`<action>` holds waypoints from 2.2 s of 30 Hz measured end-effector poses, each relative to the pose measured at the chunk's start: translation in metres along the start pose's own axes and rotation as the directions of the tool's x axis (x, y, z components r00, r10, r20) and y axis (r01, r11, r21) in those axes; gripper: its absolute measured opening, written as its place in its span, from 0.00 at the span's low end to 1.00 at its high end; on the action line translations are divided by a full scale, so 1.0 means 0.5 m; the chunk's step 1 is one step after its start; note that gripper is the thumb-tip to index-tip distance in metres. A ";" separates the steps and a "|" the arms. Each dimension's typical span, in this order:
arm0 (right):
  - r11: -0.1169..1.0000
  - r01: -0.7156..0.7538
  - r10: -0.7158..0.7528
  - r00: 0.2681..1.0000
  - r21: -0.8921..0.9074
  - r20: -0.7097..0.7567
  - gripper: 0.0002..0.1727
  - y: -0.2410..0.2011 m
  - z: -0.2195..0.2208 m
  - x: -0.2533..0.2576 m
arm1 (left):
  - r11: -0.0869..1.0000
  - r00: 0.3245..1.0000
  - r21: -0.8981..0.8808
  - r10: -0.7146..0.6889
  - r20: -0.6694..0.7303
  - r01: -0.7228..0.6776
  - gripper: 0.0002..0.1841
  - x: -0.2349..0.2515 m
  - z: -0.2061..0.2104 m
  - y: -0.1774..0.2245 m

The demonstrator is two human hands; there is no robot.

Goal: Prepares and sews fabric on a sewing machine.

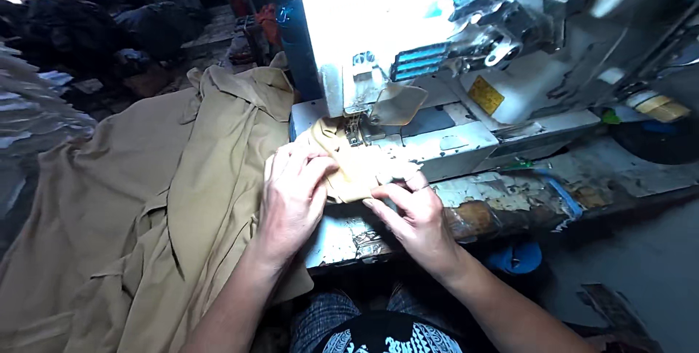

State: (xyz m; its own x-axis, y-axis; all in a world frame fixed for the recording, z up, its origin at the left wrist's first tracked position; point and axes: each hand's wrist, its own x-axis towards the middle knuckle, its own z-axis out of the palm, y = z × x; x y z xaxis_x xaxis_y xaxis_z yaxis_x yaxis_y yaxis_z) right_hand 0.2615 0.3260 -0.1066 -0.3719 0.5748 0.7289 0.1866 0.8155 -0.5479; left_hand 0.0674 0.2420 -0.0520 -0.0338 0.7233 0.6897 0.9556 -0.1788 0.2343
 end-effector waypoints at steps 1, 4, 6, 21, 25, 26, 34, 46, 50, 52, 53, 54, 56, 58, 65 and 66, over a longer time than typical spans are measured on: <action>0.991 0.006 -0.003 1.000 0.131 -0.023 0.10 -0.003 0.001 0.009 | 1.000 1.000 -0.028 0.004 -0.008 -0.004 0.13 0.004 0.011 -0.003; 0.936 -0.017 0.003 0.999 0.352 0.041 0.09 -0.017 -0.010 0.045 | 0.975 0.980 -0.212 0.019 -0.198 -0.062 0.07 0.034 0.030 0.003; 0.925 -0.145 0.084 0.980 0.350 0.182 0.11 -0.009 -0.012 0.060 | 0.939 0.949 -0.326 0.004 -0.316 -0.113 0.04 0.057 0.007 0.020; 0.788 -0.168 0.154 0.985 0.592 0.074 0.17 -0.014 -0.038 0.047 | 0.923 0.889 -0.277 0.126 -0.440 -0.268 0.05 0.026 -0.066 0.069; 0.923 0.039 -0.006 0.996 0.382 -0.087 0.14 -0.006 -0.032 0.082 | 0.925 0.854 -0.281 0.082 -0.513 -0.258 0.04 0.034 -0.063 0.061; 0.946 0.075 -0.055 0.996 0.315 -0.071 0.13 -0.004 -0.026 0.094 | 0.924 0.850 -0.280 0.083 -0.521 -0.262 0.04 0.035 -0.061 0.062; 0.936 -0.022 -0.085 0.954 0.352 0.287 0.06 -0.005 -0.029 0.124 | 0.938 0.835 -0.194 0.146 -0.530 -0.287 0.05 0.042 -0.032 0.054; 0.669 -0.202 -0.067 0.942 0.715 0.328 0.08 -0.068 -0.100 -0.061 | 0.906 0.890 -0.092 0.379 -0.254 -0.412 0.08 -0.011 -0.035 0.092; 0.819 -0.051 -0.151 0.942 0.572 0.300 0.11 -0.065 -0.106 -0.051 | 0.879 0.858 0.019 0.461 0.228 -0.477 0.10 0.045 -0.114 0.158; 0.830 -0.090 -0.123 0.933 0.550 0.338 0.08 -0.041 -0.082 -0.037 | 0.836 0.676 0.075 0.384 0.629 -0.544 0.03 0.079 -0.106 0.149; 0.834 -0.143 -0.084 0.922 0.533 0.378 0.08 -0.021 -0.064 -0.031 | 0.836 0.597 0.115 0.280 0.752 -0.537 0.06 0.097 -0.112 0.155; 0.832 -0.197 -0.039 0.912 0.518 0.409 0.09 -0.002 -0.046 -0.029 | 0.836 0.541 0.154 0.190 0.819 -0.527 0.09 0.117 -0.125 0.163; 0.813 -0.264 0.042 0.916 0.519 0.399 0.10 0.011 -0.021 -0.040 | 0.828 0.515 0.209 0.110 0.850 -0.521 0.12 0.150 -0.140 0.145; 0.798 -0.273 0.074 0.929 0.537 0.362 0.10 0.010 -0.011 -0.052 | 0.851 0.518 0.299 -0.038 0.855 -0.432 0.11 0.183 -0.146 0.114; 0.824 -0.187 0.022 0.954 0.534 0.300 0.10 0.044 0.010 -0.030 | 0.852 0.581 0.326 -0.032 0.813 -0.409 0.13 0.239 -0.153 0.067; 0.840 -0.159 0.008 0.960 0.518 0.280 0.09 0.049 0.013 -0.024 | 0.851 0.589 0.325 -0.022 0.808 -0.414 0.12 0.245 -0.154 0.060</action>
State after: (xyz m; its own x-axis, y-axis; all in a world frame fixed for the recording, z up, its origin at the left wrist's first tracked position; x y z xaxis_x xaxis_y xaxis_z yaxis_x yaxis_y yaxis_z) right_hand 0.2646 0.3385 -0.1314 -0.6104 0.5394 0.5800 -0.2555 0.5591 -0.7888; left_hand 0.0692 0.2738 0.0924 0.1958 0.9687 -0.1525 0.9218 -0.2349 -0.3085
